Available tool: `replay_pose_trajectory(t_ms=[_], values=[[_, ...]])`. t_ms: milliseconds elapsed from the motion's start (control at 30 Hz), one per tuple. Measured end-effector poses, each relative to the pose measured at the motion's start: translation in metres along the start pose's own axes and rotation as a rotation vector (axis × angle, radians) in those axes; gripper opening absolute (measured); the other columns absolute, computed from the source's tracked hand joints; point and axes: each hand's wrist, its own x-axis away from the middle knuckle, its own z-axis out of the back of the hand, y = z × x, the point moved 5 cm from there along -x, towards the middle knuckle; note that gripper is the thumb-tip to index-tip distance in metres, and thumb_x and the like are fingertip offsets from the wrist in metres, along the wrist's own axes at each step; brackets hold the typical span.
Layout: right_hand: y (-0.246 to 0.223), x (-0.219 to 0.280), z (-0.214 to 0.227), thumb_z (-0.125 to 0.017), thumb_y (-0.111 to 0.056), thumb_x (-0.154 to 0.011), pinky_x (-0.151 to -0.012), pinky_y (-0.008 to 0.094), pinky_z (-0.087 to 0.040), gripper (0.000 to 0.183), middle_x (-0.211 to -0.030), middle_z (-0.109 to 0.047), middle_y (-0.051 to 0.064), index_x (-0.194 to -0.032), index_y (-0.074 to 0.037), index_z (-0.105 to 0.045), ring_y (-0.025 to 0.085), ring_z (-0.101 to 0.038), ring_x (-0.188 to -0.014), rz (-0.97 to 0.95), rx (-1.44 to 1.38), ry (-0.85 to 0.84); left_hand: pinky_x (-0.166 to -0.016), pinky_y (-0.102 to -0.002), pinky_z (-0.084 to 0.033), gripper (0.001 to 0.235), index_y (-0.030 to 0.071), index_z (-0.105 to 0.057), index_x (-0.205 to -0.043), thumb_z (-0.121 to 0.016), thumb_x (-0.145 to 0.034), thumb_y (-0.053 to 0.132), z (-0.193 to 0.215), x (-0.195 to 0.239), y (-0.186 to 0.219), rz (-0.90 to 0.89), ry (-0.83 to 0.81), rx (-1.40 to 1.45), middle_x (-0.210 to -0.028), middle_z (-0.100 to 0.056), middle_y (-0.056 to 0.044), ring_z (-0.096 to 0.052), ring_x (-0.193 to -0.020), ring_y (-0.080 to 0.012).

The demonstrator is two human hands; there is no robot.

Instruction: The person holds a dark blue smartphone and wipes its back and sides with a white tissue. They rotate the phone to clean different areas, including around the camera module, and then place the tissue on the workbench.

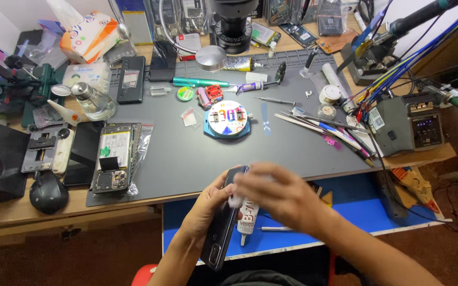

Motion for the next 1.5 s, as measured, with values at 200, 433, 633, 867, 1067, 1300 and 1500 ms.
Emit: replay_pose_trajectory(t_ms=[200, 433, 633, 867, 1067, 1300, 1500], values=[[0.019, 0.006, 0.007, -0.043, -0.011, -0.111, -0.113, 0.048, -0.056, 0.034, -0.138, -0.067, 0.011, -0.132, 0.000, -0.067, 0.035, -0.064, -0.123, 0.033, 0.016, 0.019, -0.050, -0.023, -0.062, 0.082, 0.017, -0.051, -0.157, -0.079, -0.082, 0.035, -0.002, -0.002, 0.006, -0.028, -0.082, -0.115, -0.062, -0.055, 0.004, -0.059, -0.044, -0.0065], [-0.011, 0.000, 0.007, -0.060, -0.006, -0.108, -0.108, 0.047, -0.062, 0.022, -0.130, -0.067, 0.010, -0.127, 0.001, -0.070, 0.026, -0.064, -0.113, 0.184, -0.068, -0.026, -0.058, -0.016, -0.042, 0.070, 0.011, -0.056, -0.150, -0.079, -0.086, 0.031, -0.002, -0.003, 0.008, -0.082, -0.099, -0.085, -0.082, -0.057, 0.002, -0.050, -0.066, -0.0045], [0.060, 0.019, 0.009, -0.061, 0.009, -0.101, -0.104, 0.045, -0.055, 0.032, -0.130, -0.071, 0.013, -0.130, -0.001, -0.068, 0.034, -0.064, -0.112, -0.244, 0.129, 0.055, -0.041, -0.027, -0.060, 0.083, 0.016, -0.050, -0.159, -0.081, -0.082, 0.029, -0.008, 0.017, 0.033, -0.039, -0.069, -0.072, -0.076, -0.072, -0.010, -0.075, -0.055, -0.0242], [0.029, -0.009, -0.001, -0.062, 0.004, -0.101, -0.098, 0.045, -0.059, 0.025, -0.126, -0.072, 0.014, -0.123, -0.005, -0.072, 0.033, -0.071, -0.108, -0.268, -0.026, 0.255, -0.065, -0.037, -0.065, 0.055, 0.010, -0.052, -0.141, -0.074, -0.090, 0.017, 0.023, 0.009, 0.044, -0.231, 0.068, 0.057, -0.093, -0.075, -0.017, -0.077, -0.078, -0.0283], [0.010, -0.035, -0.012, -0.058, 0.002, -0.101, -0.096, 0.047, -0.063, 0.025, -0.121, -0.075, 0.017, -0.118, -0.002, -0.075, 0.034, -0.073, -0.101, -0.118, -0.013, 0.262, -0.058, -0.039, -0.065, 0.016, 0.004, -0.067, -0.104, -0.073, -0.097, 0.017, 0.028, -0.001, 0.039, -0.195, 0.158, 0.097, -0.080, -0.074, -0.018, -0.076, -0.068, -0.0271], [-0.033, -0.023, -0.021, -0.057, -0.003, -0.107, -0.112, 0.049, -0.060, 0.025, -0.135, -0.067, 0.017, -0.128, 0.007, -0.066, 0.033, -0.070, -0.116, 0.102, -0.114, 0.012, -0.077, -0.038, -0.061, 0.030, 0.003, -0.064, -0.117, -0.071, -0.094, 0.021, 0.048, 0.002, 0.041, -0.220, 0.269, 0.118, -0.099, -0.075, -0.021, -0.072, -0.081, -0.0277], [-0.048, -0.002, -0.014, -0.059, -0.009, -0.107, -0.100, 0.046, -0.066, 0.021, -0.130, -0.071, 0.012, -0.124, -0.001, -0.070, 0.029, -0.074, -0.107, 0.058, -0.216, 0.046, -0.074, -0.043, -0.062, 0.028, 0.014, -0.064, -0.118, -0.073, -0.093, 0.019, 0.061, -0.003, 0.047, -0.303, 0.424, 0.226, -0.098, -0.074, -0.011, -0.071, -0.083, -0.0233]])
